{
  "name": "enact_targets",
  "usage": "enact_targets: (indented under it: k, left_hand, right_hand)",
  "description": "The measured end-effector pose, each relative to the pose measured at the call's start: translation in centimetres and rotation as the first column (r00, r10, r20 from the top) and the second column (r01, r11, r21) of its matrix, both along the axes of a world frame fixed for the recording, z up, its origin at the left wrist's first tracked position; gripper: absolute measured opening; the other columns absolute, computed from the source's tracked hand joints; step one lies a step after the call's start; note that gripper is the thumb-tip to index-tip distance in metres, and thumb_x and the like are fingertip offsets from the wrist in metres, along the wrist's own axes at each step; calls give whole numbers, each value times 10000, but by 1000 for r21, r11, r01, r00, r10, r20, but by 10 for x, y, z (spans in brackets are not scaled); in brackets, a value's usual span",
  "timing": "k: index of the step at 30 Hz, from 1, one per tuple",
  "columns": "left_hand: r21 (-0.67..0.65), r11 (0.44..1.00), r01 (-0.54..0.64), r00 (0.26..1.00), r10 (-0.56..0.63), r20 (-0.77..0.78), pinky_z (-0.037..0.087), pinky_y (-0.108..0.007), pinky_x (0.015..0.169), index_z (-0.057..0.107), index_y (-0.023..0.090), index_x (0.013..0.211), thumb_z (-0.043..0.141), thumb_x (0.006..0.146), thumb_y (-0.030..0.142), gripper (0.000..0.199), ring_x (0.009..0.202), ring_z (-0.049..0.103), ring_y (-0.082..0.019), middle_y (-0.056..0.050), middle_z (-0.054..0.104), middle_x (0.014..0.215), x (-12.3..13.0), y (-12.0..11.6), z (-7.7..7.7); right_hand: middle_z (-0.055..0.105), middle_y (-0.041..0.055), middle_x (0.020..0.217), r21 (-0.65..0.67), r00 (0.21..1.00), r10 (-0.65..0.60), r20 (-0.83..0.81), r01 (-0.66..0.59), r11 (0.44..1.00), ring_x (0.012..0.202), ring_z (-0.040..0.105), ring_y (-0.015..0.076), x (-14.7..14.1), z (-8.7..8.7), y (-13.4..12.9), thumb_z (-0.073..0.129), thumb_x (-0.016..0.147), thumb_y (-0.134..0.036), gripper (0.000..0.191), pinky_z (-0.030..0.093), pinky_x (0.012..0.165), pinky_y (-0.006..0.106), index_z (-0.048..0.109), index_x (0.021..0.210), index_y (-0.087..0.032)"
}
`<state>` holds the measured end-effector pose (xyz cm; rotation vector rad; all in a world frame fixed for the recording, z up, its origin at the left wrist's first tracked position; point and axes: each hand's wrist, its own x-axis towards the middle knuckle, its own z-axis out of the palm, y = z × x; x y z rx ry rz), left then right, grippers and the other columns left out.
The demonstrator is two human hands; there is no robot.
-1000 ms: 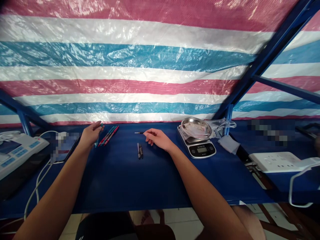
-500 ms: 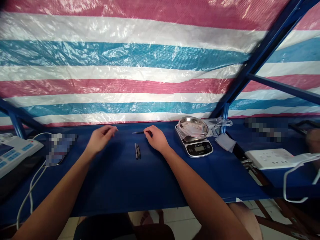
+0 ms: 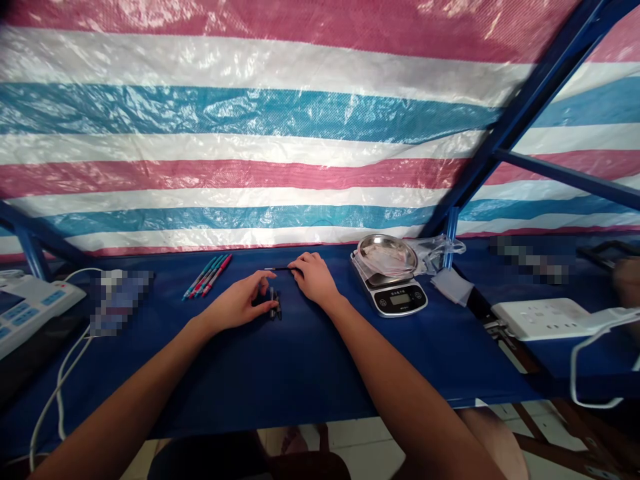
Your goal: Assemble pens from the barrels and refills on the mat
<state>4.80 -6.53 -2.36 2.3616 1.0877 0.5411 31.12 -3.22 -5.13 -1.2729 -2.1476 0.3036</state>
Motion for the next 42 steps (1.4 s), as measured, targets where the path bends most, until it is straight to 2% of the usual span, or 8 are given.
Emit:
enact_targets:
  k: [4,8,12,15,20,26,32,42]
  left_hand:
    - [-9,998,-65,997,65,46,506,-356,657,569,272,1411,712,956,426,501,730,654,-208,-65,720,1123,-8,7,0]
    - [-22,987,-162,982,164,91,539,-363,686,620,250,1304,698,944,339,379,698,644,-190,-70,717,1131,-17,17,-5]
    - [18,974,-226,958,219,184,577,-374,727,653,256,1345,747,921,359,445,782,685,-220,-94,710,1169,-25,26,-12]
    - [22,971,-238,945,226,237,605,-403,797,672,263,1378,769,916,375,485,867,716,-251,-105,725,1174,-28,30,-16]
    - [-64,968,-243,923,251,291,620,-461,965,689,279,1379,771,927,429,483,960,767,-280,-80,790,1112,-28,34,-15]
    - [-44,965,-259,929,261,261,634,-447,950,718,271,1334,752,942,476,444,984,785,-289,-84,816,1119,-25,38,-16]
    - [-4,971,-239,943,233,236,628,-469,998,742,265,1305,703,975,472,392,1042,791,-301,-88,827,1150,-25,38,-19]
    - [-8,974,-227,950,223,217,630,-465,996,757,272,1287,708,969,440,363,1059,791,-309,-85,826,1162,-29,38,-17]
  right_hand:
    - [716,112,1126,-43,1000,-10,-14,9,999,1082,602,281,5,2,2,607,1042,-138,237,500,1014,431,806,1145,-215]
    - [721,103,1110,-100,999,40,-10,-41,994,1068,626,266,11,4,5,635,1029,-130,208,506,1000,413,807,1113,-211]
    - [721,99,1089,-119,996,83,-22,-85,989,1068,643,260,16,6,4,654,1020,-136,187,512,1000,404,807,1089,-219]
    - [719,101,1086,-117,996,84,-19,-86,989,1060,650,259,16,7,3,650,1022,-133,192,516,992,402,807,1094,-217]
    - [723,101,1077,-129,997,78,-18,-79,989,1045,655,258,14,8,2,660,1019,-140,186,520,976,400,811,1093,-221]
    - [730,95,1087,-130,995,93,-25,-96,987,1046,656,257,15,7,3,653,1018,-152,192,517,977,401,812,1090,-232]
    - [748,90,1102,-134,991,137,-10,-137,981,1047,663,259,16,9,3,640,1018,-141,226,514,978,407,822,1096,-249]
    - [732,104,1115,-135,995,93,-24,-96,986,1075,660,266,19,6,4,623,1022,-136,221,524,998,416,813,1095,-225]
